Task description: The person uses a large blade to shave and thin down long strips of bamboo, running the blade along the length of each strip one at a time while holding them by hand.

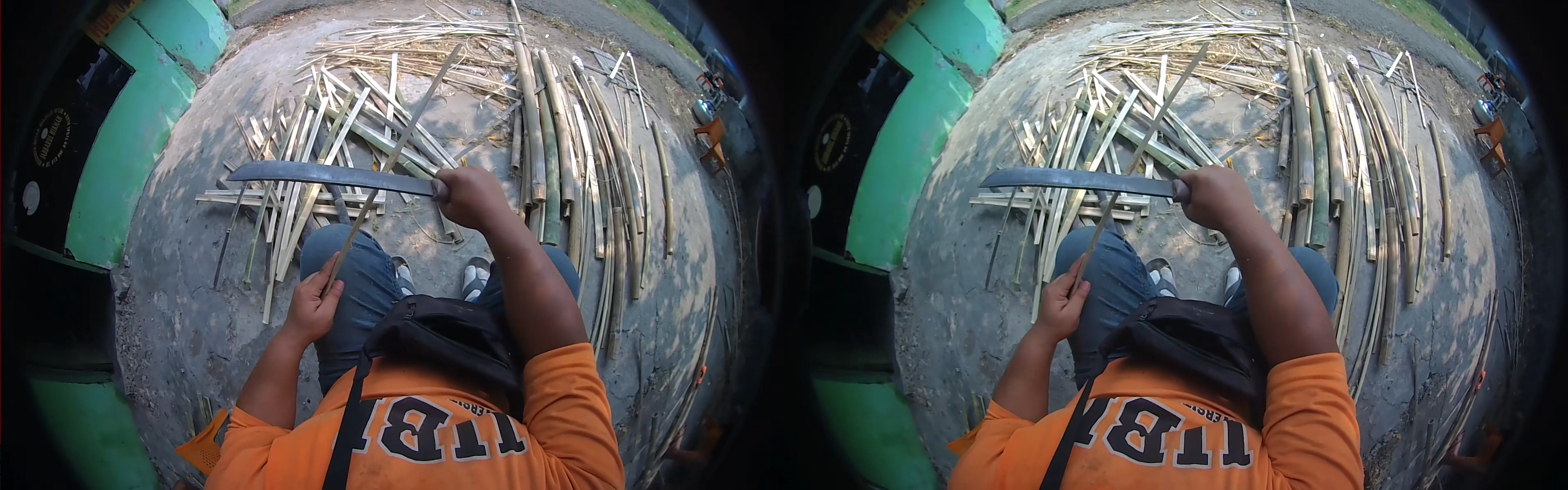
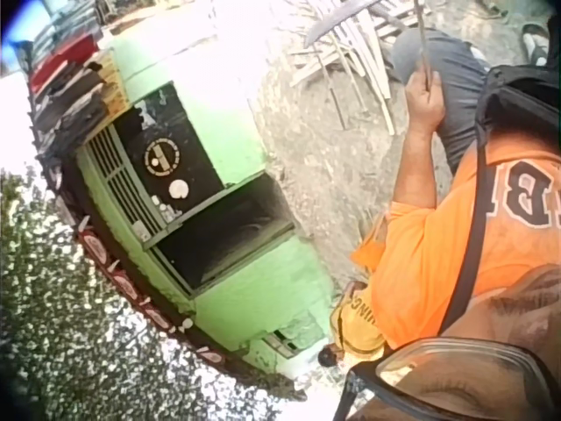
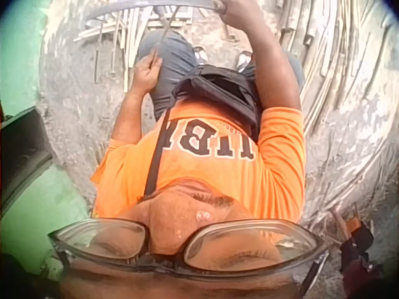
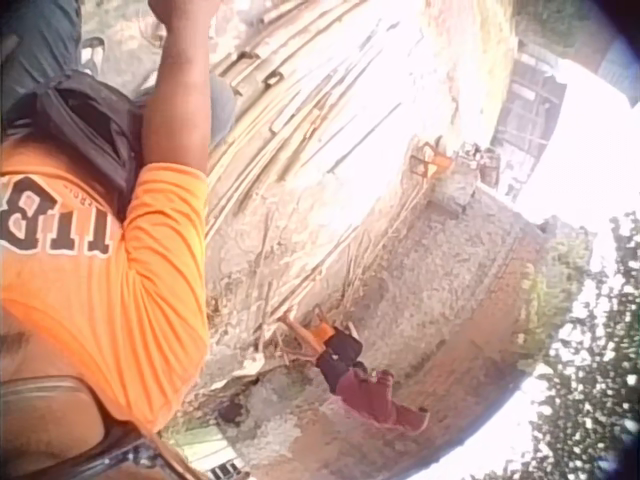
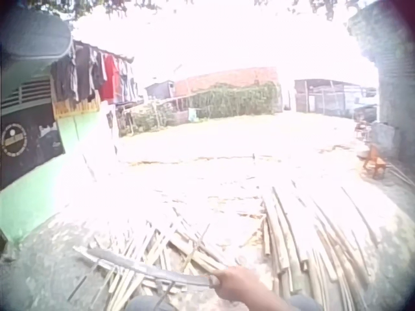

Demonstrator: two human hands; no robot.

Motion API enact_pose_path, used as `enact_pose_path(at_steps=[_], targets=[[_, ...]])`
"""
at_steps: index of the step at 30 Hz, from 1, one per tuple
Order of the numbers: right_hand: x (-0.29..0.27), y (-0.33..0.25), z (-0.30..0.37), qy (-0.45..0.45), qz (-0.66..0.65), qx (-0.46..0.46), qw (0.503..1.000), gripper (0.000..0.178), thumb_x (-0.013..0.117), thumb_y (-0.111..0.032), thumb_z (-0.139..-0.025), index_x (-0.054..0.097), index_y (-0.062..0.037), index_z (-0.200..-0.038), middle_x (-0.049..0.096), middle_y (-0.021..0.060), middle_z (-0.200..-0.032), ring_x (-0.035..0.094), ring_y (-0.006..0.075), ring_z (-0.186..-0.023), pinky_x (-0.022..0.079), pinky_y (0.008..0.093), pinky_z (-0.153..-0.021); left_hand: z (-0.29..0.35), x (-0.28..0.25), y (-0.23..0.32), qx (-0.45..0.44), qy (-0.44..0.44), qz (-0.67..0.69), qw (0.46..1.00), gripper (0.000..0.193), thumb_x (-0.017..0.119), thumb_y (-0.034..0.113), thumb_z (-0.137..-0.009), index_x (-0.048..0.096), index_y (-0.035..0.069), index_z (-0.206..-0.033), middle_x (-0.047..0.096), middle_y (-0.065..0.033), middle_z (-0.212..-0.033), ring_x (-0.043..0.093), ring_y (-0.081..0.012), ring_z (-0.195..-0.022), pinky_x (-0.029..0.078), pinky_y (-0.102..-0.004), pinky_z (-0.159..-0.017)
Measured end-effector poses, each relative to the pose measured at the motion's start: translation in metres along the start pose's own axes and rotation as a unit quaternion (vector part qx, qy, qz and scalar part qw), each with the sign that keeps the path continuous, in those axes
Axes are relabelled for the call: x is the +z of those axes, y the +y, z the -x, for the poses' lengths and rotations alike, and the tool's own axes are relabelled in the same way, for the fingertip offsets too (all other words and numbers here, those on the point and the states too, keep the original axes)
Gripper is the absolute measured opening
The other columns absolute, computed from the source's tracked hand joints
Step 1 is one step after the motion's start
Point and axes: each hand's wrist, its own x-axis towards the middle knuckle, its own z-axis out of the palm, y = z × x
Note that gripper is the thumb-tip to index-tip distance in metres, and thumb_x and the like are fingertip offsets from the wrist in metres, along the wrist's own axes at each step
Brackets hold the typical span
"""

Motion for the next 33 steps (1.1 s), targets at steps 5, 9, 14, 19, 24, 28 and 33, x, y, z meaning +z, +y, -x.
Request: enact_pose_path(at_steps=[5,9,14,19,24,28,33], targets=[[-0.001,-0.007,0.001,0.011,0.015,0.021,1.0,0.012,0.066,-0.022,-0.088,0.071,-0.0113,-0.085,0.068,0.0188,-0.079,0.067,0.0438,-0.08,0.054,0.0544,-0.072,0.002,0.001,-0.012,-0.002,0.006,0.024,1.0,0.051,0.062,0.01,-0.103,0.054,0.01,-0.154,0.058,-0.0078,-0.081,0.053,-0.015,-0.071,0.045,-0.0297,-0.068],[0.009,-0.02,0.005,-0.019,0.035,0.004,0.999,0.015,0.066,-0.026,-0.09,0.073,-0.0134,-0.087,0.07,0.0171,-0.081,0.069,0.0418,-0.082,0.056,0.0532,-0.074,-0.002,-0.007,0.004,-0.053,-0.053,-0.036,0.997,0.05,0.062,0.007,-0.103,0.054,0.002,-0.152,0.071,-0.0049,-0.102,0.06,-0.0086,-0.088,0.048,-0.0238,-0.083],[-0.005,0.01,-0.005,-0.001,0.027,0.054,0.998,0.019,0.064,-0.028,-0.093,0.075,-0.0141,-0.089,0.072,0.0187,-0.083,0.069,0.0421,-0.083,0.055,0.0541,-0.075,0.001,-0.003,0.001,-0.022,-0.016,0.004,1.0,0.051,0.063,0.009,-0.101,0.056,0.01,-0.152,0.058,-0.0082,-0.081,0.053,-0.0148,-0.072,0.045,-0.03,-0.069],[-0.006,0.008,-0.001,0.033,0.001,0.066,0.997,0.018,0.064,-0.027,-0.093,0.074,-0.0127,-0.091,0.071,0.0189,-0.084,0.069,0.0433,-0.082,0.055,0.0545,-0.074,-0.001,0.0,-0.006,-0.014,-0.007,0.018,1.0,0.051,0.063,0.008,-0.101,0.056,0.01,-0.152,0.058,-0.0083,-0.081,0.054,-0.0154,-0.072,0.045,-0.0305,-0.069],[0.008,-0.022,0.007,-0.033,0.048,-0.027,0.998,0.015,0.067,-0.026,-0.089,0.071,-0.0116,-0.087,0.07,0.0174,-0.08,0.07,0.041,-0.082,0.056,0.0521,-0.073,0.0,-0.005,0.007,-0.031,-0.028,-0.019,0.999,0.051,0.063,0.008,-0.101,0.057,0.01,-0.152,0.057,-0.0082,-0.081,0.054,-0.0159,-0.071,0.045,-0.03,-0.068],[0.001,0.004,-0.003,-0.01,0.047,0.034,0.998,0.017,0.065,-0.026,-0.091,0.072,-0.0114,-0.087,0.071,0.0188,-0.082,0.07,0.0424,-0.082,0.056,0.0528,-0.073,0.0,-0.004,0.004,-0.025,-0.023,-0.009,0.999,0.051,0.063,0.008,-0.101,0.057,0.009,-0.152,0.058,-0.0081,-0.081,0.053,-0.0154,-0.071,0.045,-0.0297,-0.068],[-0.004,0.006,-0.003,0.028,-0.027,0.071,0.997,0.017,0.062,-0.025,-0.094,0.074,-0.0121,-0.091,0.072,0.0198,-0.085,0.068,0.0443,-0.083,0.055,0.0546,-0.074,0.001,0.0,-0.006,-0.012,-0.003,0.021,1.0,0.051,0.063,0.007,-0.101,0.056,0.009,-0.152,0.056,-0.0069,-0.081,0.051,-0.0141,-0.071,0.044,-0.0293,-0.067]])
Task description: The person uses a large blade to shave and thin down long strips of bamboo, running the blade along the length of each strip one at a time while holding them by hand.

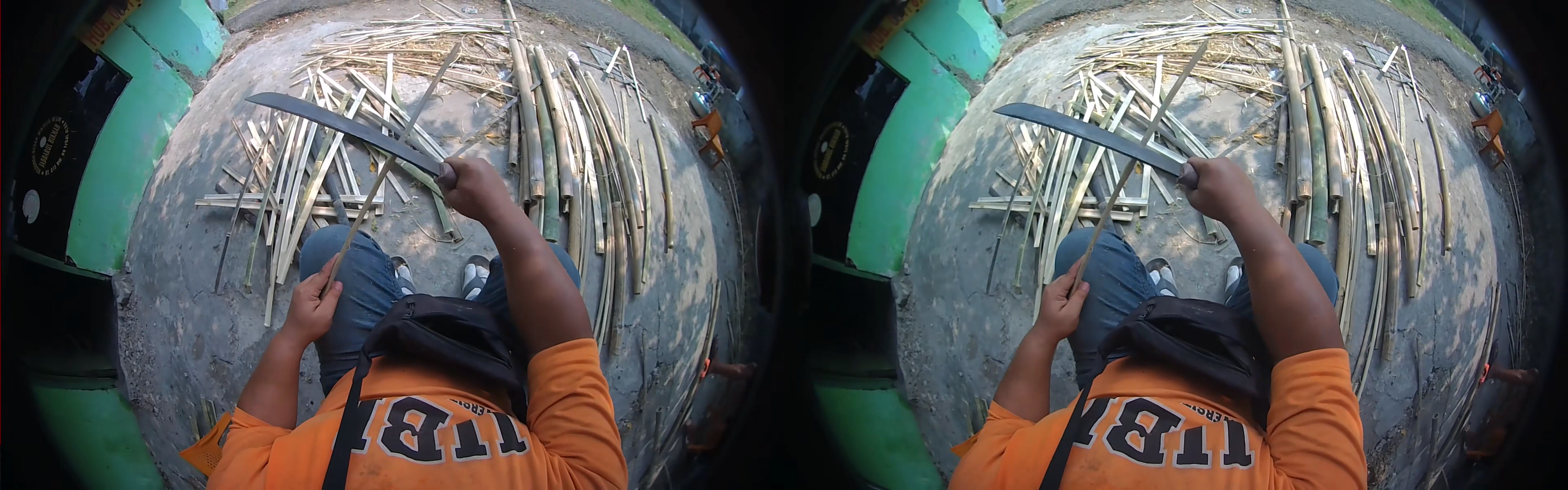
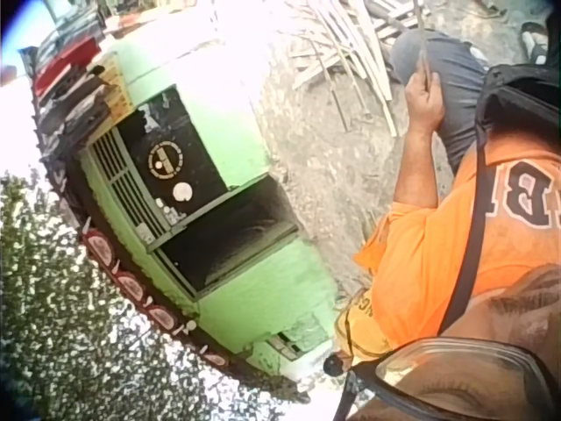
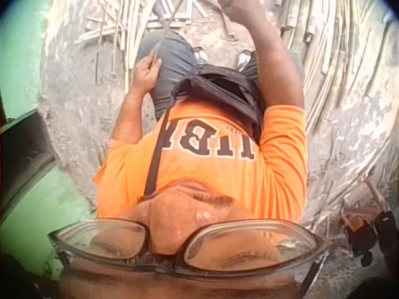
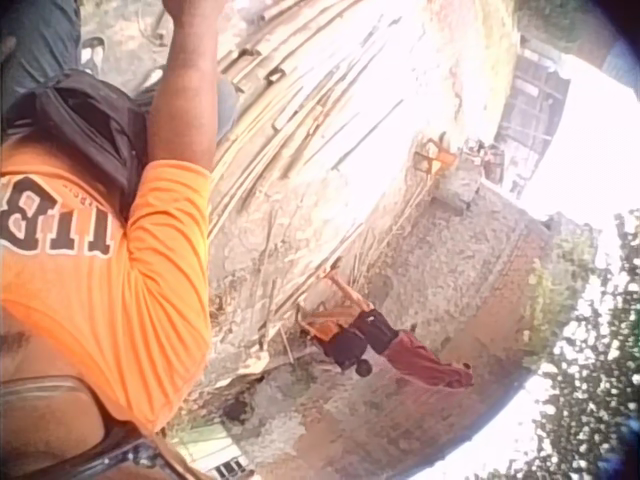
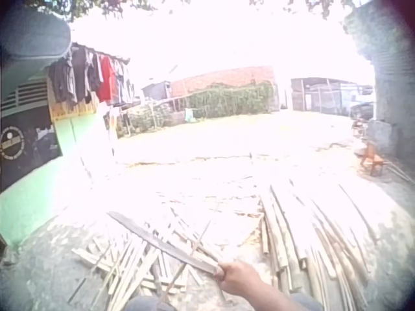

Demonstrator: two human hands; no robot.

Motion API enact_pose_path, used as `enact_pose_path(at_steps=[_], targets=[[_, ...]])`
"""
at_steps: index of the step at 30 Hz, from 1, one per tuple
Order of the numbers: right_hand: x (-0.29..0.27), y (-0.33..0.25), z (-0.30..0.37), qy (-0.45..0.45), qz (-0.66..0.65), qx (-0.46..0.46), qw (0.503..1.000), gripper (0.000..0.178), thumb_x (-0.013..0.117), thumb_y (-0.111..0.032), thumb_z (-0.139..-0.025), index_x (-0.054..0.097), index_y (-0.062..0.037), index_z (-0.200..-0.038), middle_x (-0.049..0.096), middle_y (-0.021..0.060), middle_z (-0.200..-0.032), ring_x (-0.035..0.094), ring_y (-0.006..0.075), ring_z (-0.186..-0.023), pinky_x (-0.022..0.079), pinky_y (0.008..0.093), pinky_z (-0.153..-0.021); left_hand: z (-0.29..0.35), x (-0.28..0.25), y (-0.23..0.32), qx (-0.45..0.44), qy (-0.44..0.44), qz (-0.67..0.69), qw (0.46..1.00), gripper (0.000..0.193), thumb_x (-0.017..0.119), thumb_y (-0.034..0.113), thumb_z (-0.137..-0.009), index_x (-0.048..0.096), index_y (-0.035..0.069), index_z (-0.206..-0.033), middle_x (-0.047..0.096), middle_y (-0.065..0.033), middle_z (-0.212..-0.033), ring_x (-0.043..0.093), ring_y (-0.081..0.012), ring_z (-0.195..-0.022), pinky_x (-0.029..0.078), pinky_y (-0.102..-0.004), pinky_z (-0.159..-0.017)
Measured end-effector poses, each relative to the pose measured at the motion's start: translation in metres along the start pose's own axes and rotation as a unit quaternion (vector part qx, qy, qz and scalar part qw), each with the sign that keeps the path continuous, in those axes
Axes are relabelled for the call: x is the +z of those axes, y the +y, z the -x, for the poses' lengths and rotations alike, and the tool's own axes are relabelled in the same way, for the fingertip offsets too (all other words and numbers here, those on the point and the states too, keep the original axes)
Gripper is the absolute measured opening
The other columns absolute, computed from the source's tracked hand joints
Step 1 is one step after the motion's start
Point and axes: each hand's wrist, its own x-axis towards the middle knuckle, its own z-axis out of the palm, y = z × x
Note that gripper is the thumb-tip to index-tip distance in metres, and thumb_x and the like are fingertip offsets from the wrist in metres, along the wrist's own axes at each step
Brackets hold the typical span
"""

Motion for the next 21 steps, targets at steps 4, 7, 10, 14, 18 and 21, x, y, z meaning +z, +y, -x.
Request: enact_pose_path(at_steps=[4,7,10,14,18,21], targets=[[0.021,-0.022,0.015,-0.057,0.039,-0.106,0.992,0.013,0.067,-0.025,-0.087,0.073,-0.0128,-0.087,0.069,0.018,-0.078,0.07,0.0413,-0.081,0.055,0.0527,-0.072,-0.002,-0.001,0.005,-0.015,-0.013,-0.009,1.0,0.051,0.063,0.007,-0.101,0.056,0.01,-0.152,0.056,-0.0069,-0.081,0.051,-0.0142,-0.071,0.044,-0.0293,-0.068],[0.018,-0.022,0.009,-0.079,0.064,-0.111,0.989,0.013,0.069,-0.025,-0.085,0.073,-0.0124,-0.086,0.07,0.0183,-0.078,0.07,0.0414,-0.081,0.055,0.0528,-0.072,0.001,-0.003,0.004,-0.01,-0.018,-0.015,1.0,0.051,0.062,0.008,-0.101,0.056,0.011,-0.152,0.055,-0.0071,-0.08,0.051,-0.0144,-0.071,0.044,-0.0297,-0.068],[0.016,-0.001,0.0,-0.035,0.045,-0.052,0.997,0.014,0.069,-0.025,-0.086,0.073,-0.0112,-0.086,0.071,0.0199,-0.08,0.07,0.0429,-0.08,0.055,0.0538,-0.072,0.001,-0.002,-0.001,-0.013,-0.007,0.006,1.0,0.052,0.062,0.008,-0.101,0.055,0.01,-0.153,0.054,-0.0071,-0.08,0.05,-0.0143,-0.071,0.043,-0.0298,-0.068],[0.006,0.015,-0.006,0.025,-0.003,0.002,1.0,0.017,0.069,-0.025,-0.088,0.072,-0.0083,-0.089,0.069,0.0236,-0.08,0.068,0.0462,-0.079,0.054,0.0565,-0.072,0.0,0.002,0.003,0.0,-0.002,-0.012,1.0,0.052,0.062,0.008,-0.101,0.055,0.01,-0.153,0.054,-0.0068,-0.079,0.05,-0.0138,-0.071,0.043,-0.0296,-0.067],[0.011,-0.009,0.008,-0.009,0.013,-0.046,0.999,0.013,0.07,-0.023,-0.084,0.071,-0.0105,-0.086,0.07,0.0198,-0.079,0.069,0.0433,-0.08,0.055,0.0554,-0.073,0.0,0.0,0.0,-0.003,-0.007,-0.004,1.0,0.052,0.061,0.007,-0.101,0.055,0.01,-0.153,0.054,-0.0063,-0.079,0.049,-0.0135,-0.071,0.043,-0.0298,-0.066],[0.012,-0.02,0.016,-0.036,0.046,-0.094,0.994,0.007,0.07,-0.021,-0.081,0.072,-0.0148,-0.083,0.071,0.0146,-0.079,0.07,0.0396,-0.081,0.056,0.0528,-0.075,0.0,-0.005,0.012,-0.009,-0.028,-0.023,0.999,0.052,0.062,0.007,-0.101,0.055,0.01,-0.153,0.054,-0.0068,-0.079,0.05,-0.0141,-0.071,0.043,-0.03,-0.067]])
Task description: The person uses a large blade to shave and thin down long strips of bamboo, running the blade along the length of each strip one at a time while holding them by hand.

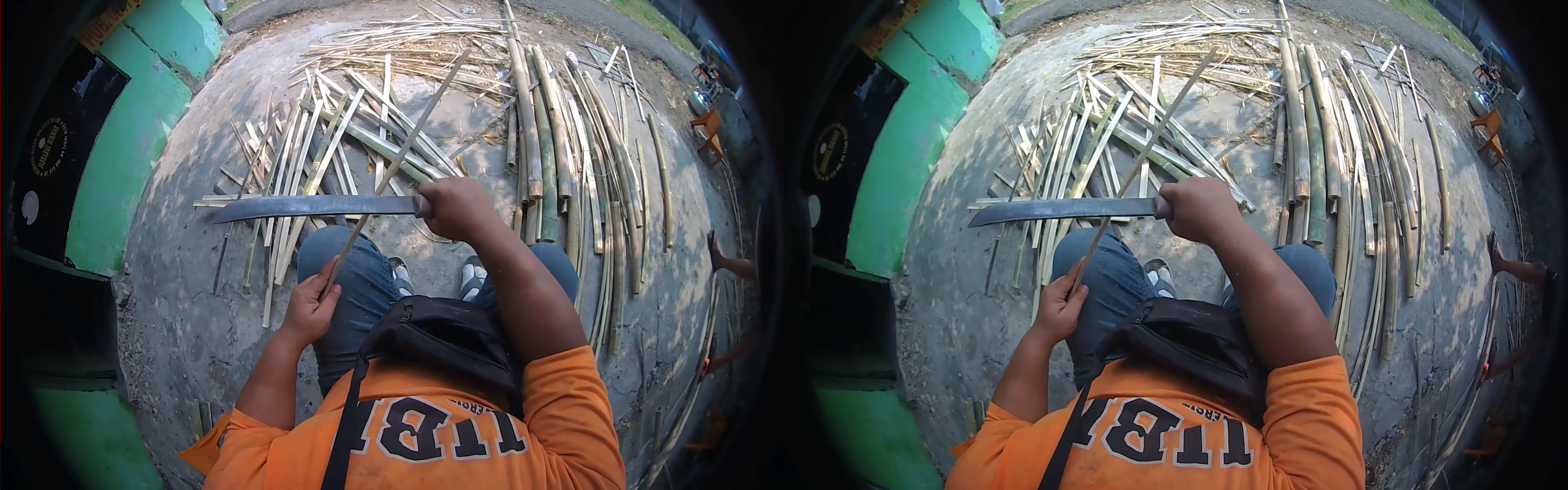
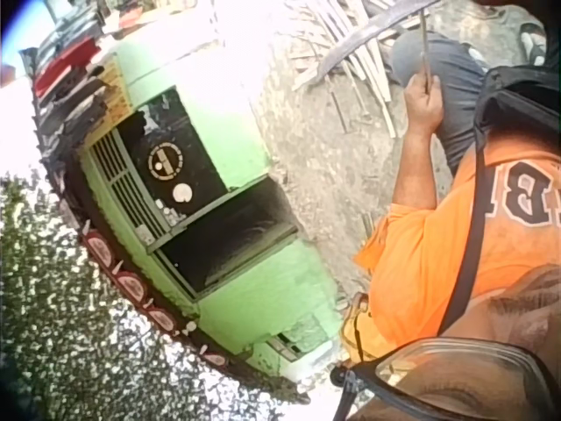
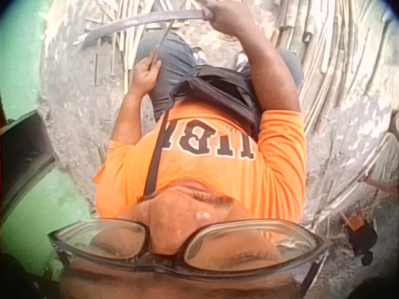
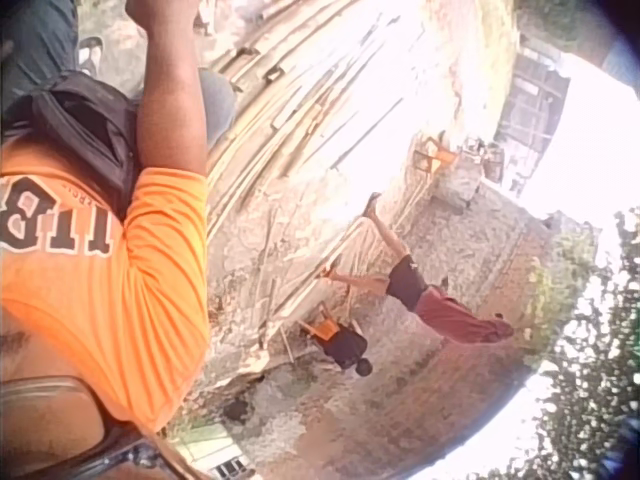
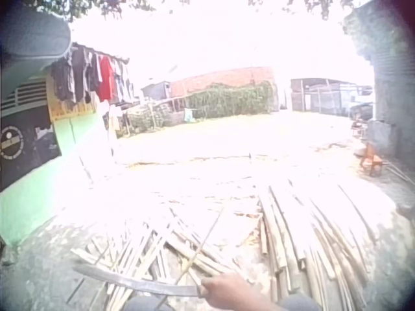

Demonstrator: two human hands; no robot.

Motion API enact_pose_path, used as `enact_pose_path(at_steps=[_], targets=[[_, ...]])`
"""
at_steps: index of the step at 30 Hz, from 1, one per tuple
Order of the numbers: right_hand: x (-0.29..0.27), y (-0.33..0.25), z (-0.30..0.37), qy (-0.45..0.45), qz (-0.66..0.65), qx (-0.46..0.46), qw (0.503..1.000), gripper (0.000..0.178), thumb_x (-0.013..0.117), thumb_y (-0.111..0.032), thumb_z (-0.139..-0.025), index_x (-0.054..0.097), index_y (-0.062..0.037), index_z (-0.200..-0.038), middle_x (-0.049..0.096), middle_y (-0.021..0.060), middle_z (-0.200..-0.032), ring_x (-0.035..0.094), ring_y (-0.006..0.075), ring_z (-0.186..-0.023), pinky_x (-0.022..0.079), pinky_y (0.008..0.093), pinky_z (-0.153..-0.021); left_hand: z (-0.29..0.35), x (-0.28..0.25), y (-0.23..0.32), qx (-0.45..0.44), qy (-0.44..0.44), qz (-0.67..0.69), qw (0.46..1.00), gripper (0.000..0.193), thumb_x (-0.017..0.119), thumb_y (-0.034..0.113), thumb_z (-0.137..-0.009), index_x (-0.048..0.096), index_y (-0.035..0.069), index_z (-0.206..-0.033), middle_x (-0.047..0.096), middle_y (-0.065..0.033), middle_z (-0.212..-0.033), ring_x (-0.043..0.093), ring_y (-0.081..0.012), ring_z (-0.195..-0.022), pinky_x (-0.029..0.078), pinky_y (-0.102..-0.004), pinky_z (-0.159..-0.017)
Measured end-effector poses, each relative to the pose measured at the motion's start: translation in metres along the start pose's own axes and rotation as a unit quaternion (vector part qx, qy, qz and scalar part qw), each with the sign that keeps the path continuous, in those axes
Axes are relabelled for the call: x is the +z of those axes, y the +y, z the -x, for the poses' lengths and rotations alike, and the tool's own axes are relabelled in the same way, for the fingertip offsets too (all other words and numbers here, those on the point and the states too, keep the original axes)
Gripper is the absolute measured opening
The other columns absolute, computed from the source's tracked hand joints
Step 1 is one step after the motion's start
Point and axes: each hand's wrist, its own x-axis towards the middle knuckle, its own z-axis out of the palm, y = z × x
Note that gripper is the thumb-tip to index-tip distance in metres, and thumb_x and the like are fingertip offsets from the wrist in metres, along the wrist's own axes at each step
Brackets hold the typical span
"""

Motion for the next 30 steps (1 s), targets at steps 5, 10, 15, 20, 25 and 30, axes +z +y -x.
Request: enact_pose_path(at_steps=[5,10,15,20,25,30], targets=[[-0.007,0.039,-0.013,0.031,-0.026,0.101,0.994,0.016,0.066,-0.026,-0.091,0.073,-0.0118,-0.088,0.071,0.0193,-0.083,0.068,0.0438,-0.081,0.055,0.0542,-0.074,0.001,0.005,-0.005,0.019,0.021,-0.002,1.0,0.053,0.062,0.007,-0.101,0.055,0.01,-0.153,0.055,-0.0079,-0.079,0.051,-0.0154,-0.071,0.043,-0.0304,-0.067],[0.001,0.039,-0.01,0.068,-0.076,0.11,0.989,0.02,0.064,-0.027,-0.093,0.073,-0.0098,-0.09,0.07,0.0215,-0.081,0.068,0.0446,-0.079,0.055,0.0545,-0.073,-0.001,0.007,-0.011,0.003,0.025,0.012,1.0,0.052,0.061,0.007,-0.101,0.055,0.009,-0.153,0.055,-0.0071,-0.08,0.051,-0.0148,-0.071,0.043,-0.0301,-0.067],[-0.004,0.009,-0.008,0.03,0.0,0.016,0.999,0.016,0.065,-0.025,-0.09,0.073,-0.0103,-0.089,0.068,0.021,-0.076,0.069,0.0444,-0.079,0.056,0.0534,-0.072,0.002,0.005,-0.02,-0.002,0.02,0.049,0.999,0.052,0.062,0.007,-0.102,0.055,0.009,-0.153,0.056,-0.0051,-0.082,0.05,-0.0121,-0.073,0.043,-0.0285,-0.069],[-0.002,0.038,-0.017,0.076,-0.039,0.13,0.988,0.018,0.065,-0.026,-0.091,0.073,-0.0098,-0.089,0.07,0.0216,-0.08,0.07,0.0432,-0.081,0.057,0.0525,-0.074,0.002,0.005,-0.022,0.006,0.012,0.051,0.999,0.053,0.062,0.007,-0.101,0.054,0.009,-0.153,0.056,-0.0051,-0.083,0.051,-0.0119,-0.074,0.043,-0.0279,-0.069],[0.002,0.048,-0.011,0.112,-0.116,0.189,0.969,0.025,0.062,-0.031,-0.098,0.073,-0.009,-0.092,0.072,0.0215,-0.084,0.068,0.0453,-0.081,0.055,0.0528,-0.074,0.0,0.005,-0.016,-0.007,0.002,0.022,1.0,0.054,0.062,0.007,-0.101,0.054,0.01,-0.154,0.055,-0.0039,-0.082,0.05,-0.0115,-0.074,0.044,-0.0274,-0.07],[0.015,0.02,-0.006,0.065,-0.044,0.01,0.997,0.017,0.067,-0.025,-0.09,0.069,-0.0088,-0.084,0.069,0.0199,-0.077,0.069,0.0424,-0.078,0.055,0.0537,-0.071,-0.002,0.002,-0.016,-0.037,-0.012,0.098,0.994,0.053,0.061,0.006,-0.102,0.053,0.009,-0.154,0.056,-0.001,-0.084,0.049,-0.0085,-0.077,0.044,-0.0259,-0.072]])
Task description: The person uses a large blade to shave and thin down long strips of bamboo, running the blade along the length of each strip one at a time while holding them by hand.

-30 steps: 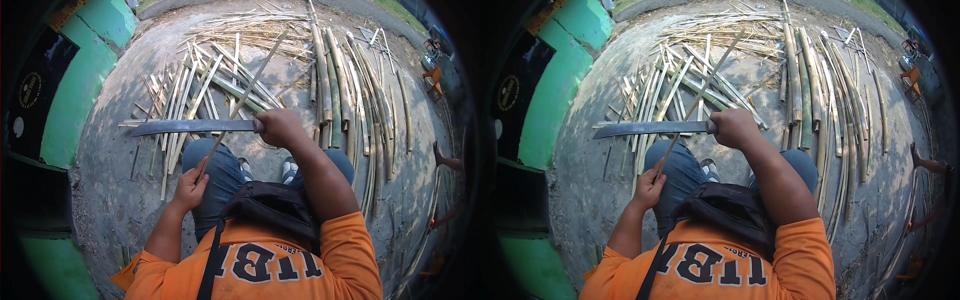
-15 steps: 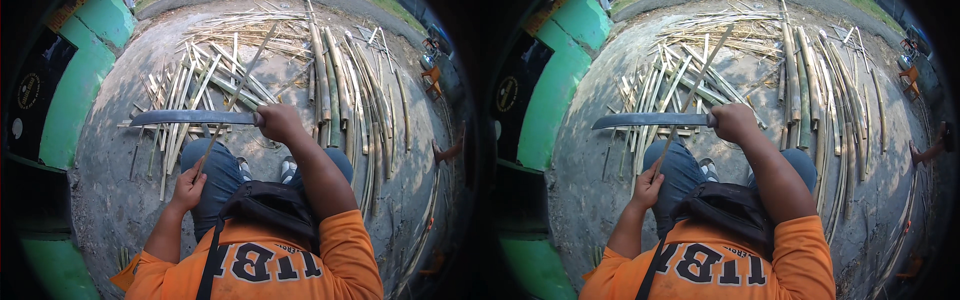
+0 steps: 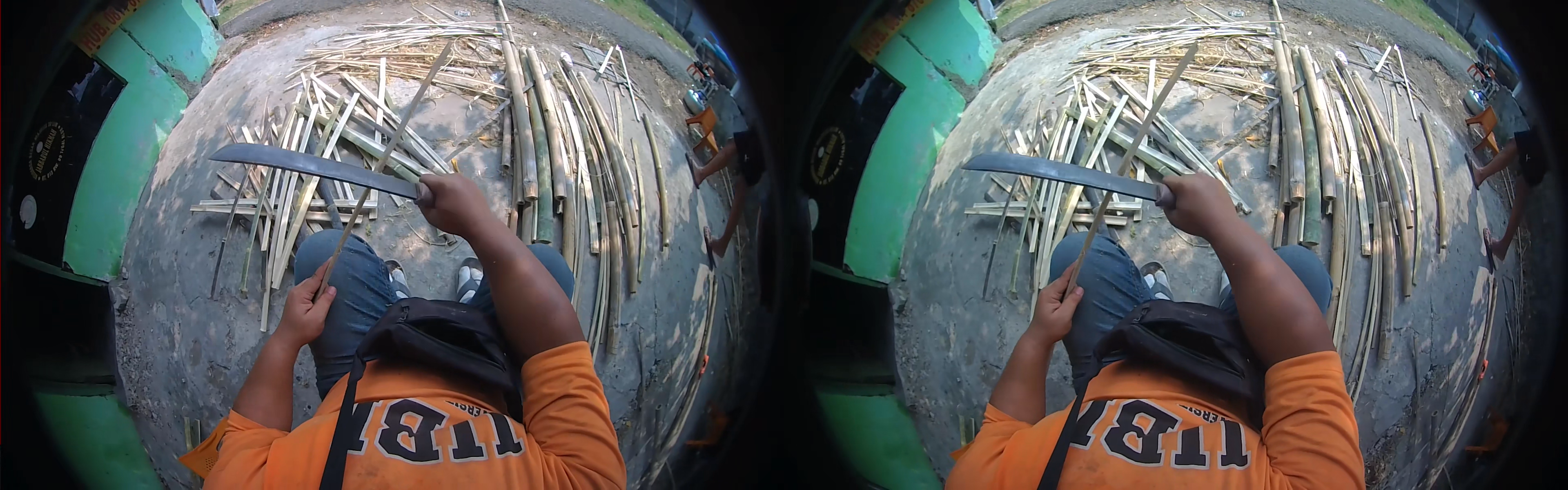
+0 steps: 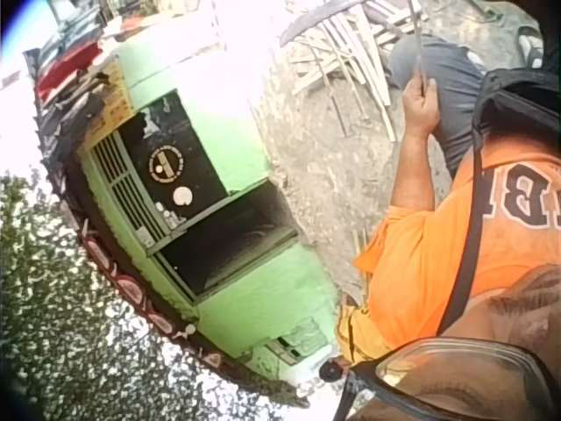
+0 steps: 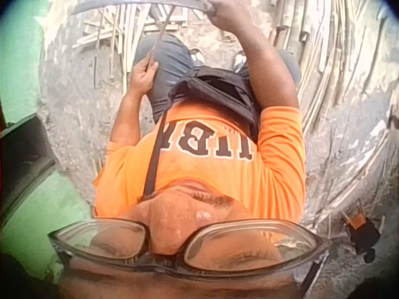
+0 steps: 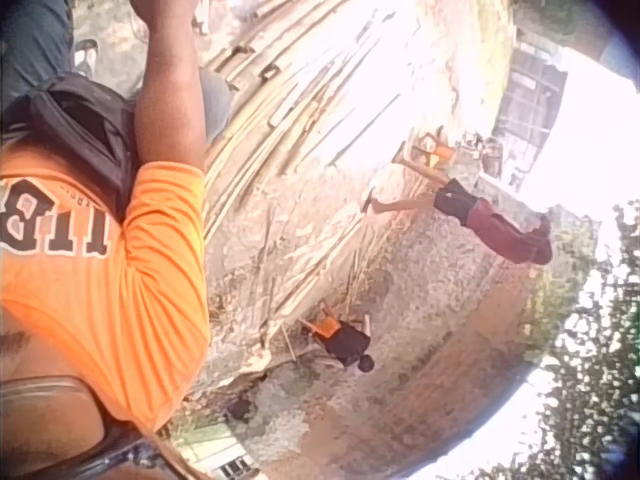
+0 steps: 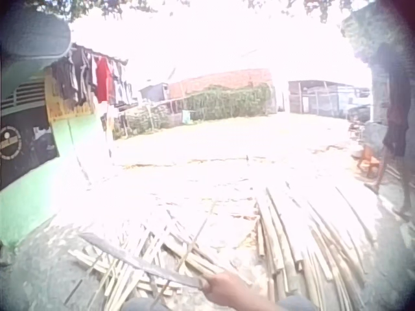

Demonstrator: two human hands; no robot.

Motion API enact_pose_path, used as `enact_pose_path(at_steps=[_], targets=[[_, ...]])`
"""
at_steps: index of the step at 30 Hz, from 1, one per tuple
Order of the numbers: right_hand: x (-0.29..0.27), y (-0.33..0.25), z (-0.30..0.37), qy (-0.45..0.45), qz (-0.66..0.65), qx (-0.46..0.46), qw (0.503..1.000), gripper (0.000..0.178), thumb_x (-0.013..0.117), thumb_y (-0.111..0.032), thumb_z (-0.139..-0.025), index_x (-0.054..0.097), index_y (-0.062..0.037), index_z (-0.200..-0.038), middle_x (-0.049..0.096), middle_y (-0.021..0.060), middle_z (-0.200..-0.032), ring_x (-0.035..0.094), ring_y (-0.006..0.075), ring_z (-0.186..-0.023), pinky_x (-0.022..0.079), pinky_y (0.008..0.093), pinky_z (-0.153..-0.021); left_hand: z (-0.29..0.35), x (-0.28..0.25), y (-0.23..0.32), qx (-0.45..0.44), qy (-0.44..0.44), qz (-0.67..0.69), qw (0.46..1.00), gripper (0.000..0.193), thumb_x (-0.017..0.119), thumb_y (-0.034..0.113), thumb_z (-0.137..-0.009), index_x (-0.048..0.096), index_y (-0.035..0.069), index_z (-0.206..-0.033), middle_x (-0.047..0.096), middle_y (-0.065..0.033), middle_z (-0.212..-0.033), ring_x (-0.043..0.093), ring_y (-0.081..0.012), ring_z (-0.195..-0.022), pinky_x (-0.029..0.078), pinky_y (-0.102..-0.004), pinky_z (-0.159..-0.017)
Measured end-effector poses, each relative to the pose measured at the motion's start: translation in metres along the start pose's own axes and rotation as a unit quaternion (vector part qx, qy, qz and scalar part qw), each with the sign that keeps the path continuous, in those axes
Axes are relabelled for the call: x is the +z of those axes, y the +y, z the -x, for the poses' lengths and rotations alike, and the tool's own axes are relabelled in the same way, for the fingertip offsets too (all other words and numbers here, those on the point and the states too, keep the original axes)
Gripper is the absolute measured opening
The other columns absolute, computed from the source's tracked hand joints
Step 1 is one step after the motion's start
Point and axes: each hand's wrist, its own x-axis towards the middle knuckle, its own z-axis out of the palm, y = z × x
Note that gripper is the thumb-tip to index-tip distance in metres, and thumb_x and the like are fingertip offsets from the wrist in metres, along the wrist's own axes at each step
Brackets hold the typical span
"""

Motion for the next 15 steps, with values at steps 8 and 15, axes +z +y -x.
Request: enact_pose_path(at_steps=[8,15], targets=[[-0.028,0.015,-0.012,-0.008,-0.014,0.111,0.994,0.013,0.074,-0.022,-0.083,0.073,-0.0104,-0.089,0.071,0.0193,-0.084,0.069,0.044,-0.083,0.055,0.0529,-0.074,-0.002,0.0,0.002,0.01,-0.003,0.025,1.0,0.051,0.06,0.006,-0.103,0.053,0.003,-0.153,0.063,0.0015,-0.094,0.052,-0.0069,-0.083,0.046,-0.0251,-0.079],[-0.023,-0.001,-0.001,-0.013,-0.005,0.087,0.996,0.015,0.073,-0.024,-0.085,0.072,-0.0098,-0.087,0.07,0.0192,-0.081,0.069,0.0437,-0.082,0.055,0.0536,-0.073,0.0,-0.007,0.003,-0.062,-0.03,0.042,0.997,0.051,0.056,0.006,-0.106,0.048,-0.001,-0.156,0.063,-0.0095,-0.144,0.056,-0.0137,-0.131,0.04,-0.0286,-0.112]])
